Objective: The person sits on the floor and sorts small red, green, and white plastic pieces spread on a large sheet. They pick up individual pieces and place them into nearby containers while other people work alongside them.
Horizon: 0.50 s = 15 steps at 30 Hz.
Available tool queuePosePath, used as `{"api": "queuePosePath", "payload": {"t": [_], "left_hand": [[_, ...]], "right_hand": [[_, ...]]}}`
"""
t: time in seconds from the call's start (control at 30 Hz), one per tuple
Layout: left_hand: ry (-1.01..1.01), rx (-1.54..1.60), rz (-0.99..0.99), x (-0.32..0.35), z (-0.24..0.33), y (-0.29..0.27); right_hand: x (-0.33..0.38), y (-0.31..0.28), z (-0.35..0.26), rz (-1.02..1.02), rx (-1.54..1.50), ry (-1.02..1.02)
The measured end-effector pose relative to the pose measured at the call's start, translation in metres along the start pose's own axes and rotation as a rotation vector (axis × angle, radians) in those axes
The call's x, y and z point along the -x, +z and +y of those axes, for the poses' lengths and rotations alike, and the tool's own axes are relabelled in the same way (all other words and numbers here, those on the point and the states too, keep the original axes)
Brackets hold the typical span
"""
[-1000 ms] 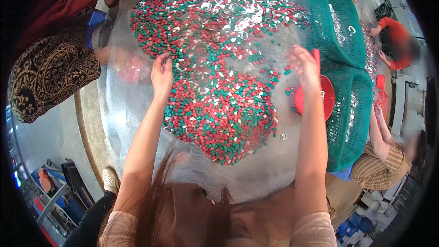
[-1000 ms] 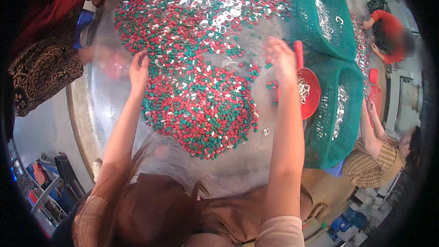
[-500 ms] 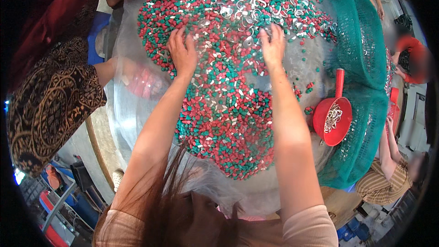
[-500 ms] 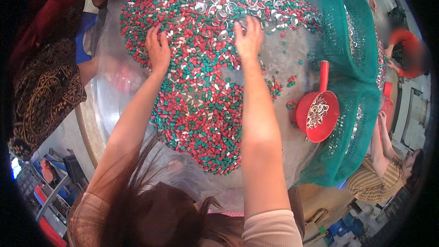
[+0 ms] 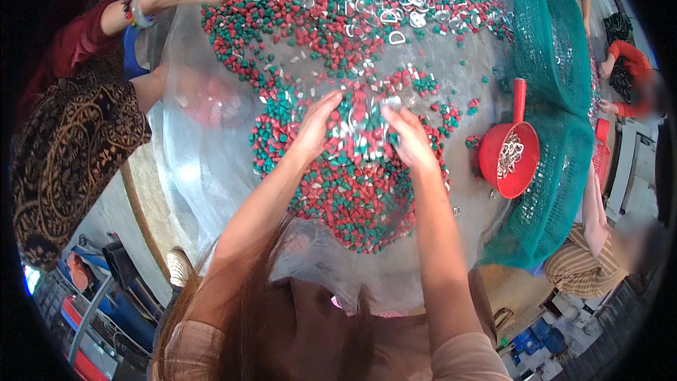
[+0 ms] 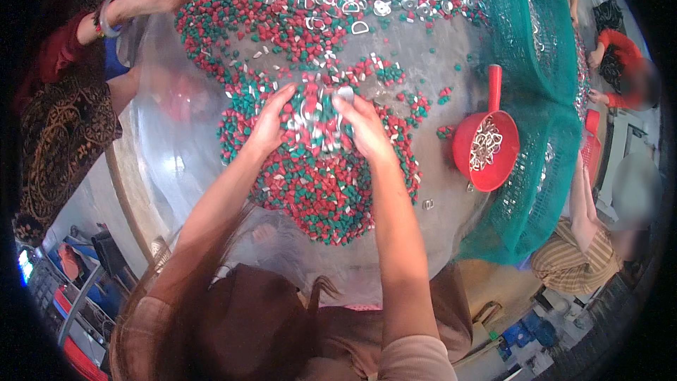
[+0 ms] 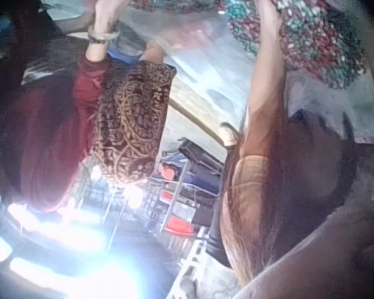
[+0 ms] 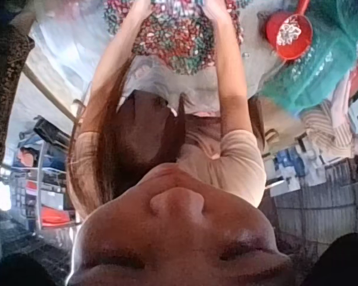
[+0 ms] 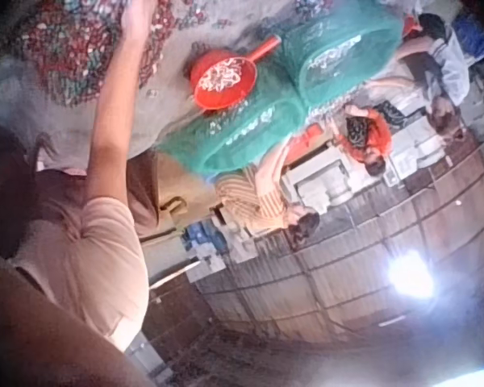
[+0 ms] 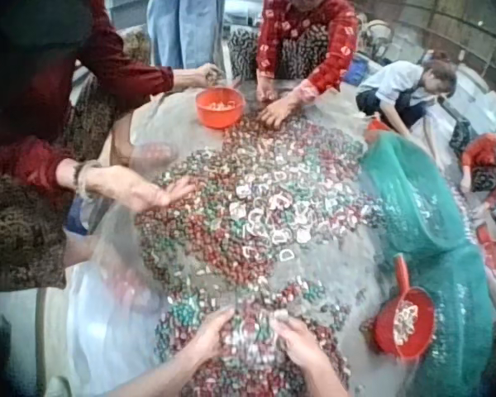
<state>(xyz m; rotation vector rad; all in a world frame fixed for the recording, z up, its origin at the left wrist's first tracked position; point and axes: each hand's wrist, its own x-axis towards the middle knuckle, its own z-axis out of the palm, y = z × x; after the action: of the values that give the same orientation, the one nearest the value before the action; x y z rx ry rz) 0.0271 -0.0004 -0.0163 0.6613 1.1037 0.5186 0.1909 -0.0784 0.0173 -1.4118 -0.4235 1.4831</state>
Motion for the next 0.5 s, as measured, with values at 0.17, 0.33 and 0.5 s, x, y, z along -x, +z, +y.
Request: {"api": "queuePosePath", "payload": {"t": [0.17,0.33,0.5], "left_hand": [[0.342,-0.414,-0.330,0.017,0.024,-0.035],[0.544,-0.880,-0.066,0.022,0.049,-0.044],[0.633,-0.958,-0.226,0.047,0.033,-0.018]], "right_hand": [[0.062,-0.041,-0.031,-0.114,0.676,-0.078],[0.076,-0.082,-0.031,0.015,0.112,-0.085],[0.073,-0.072,-0.018,0.025,-0.111,-0.156]]}}
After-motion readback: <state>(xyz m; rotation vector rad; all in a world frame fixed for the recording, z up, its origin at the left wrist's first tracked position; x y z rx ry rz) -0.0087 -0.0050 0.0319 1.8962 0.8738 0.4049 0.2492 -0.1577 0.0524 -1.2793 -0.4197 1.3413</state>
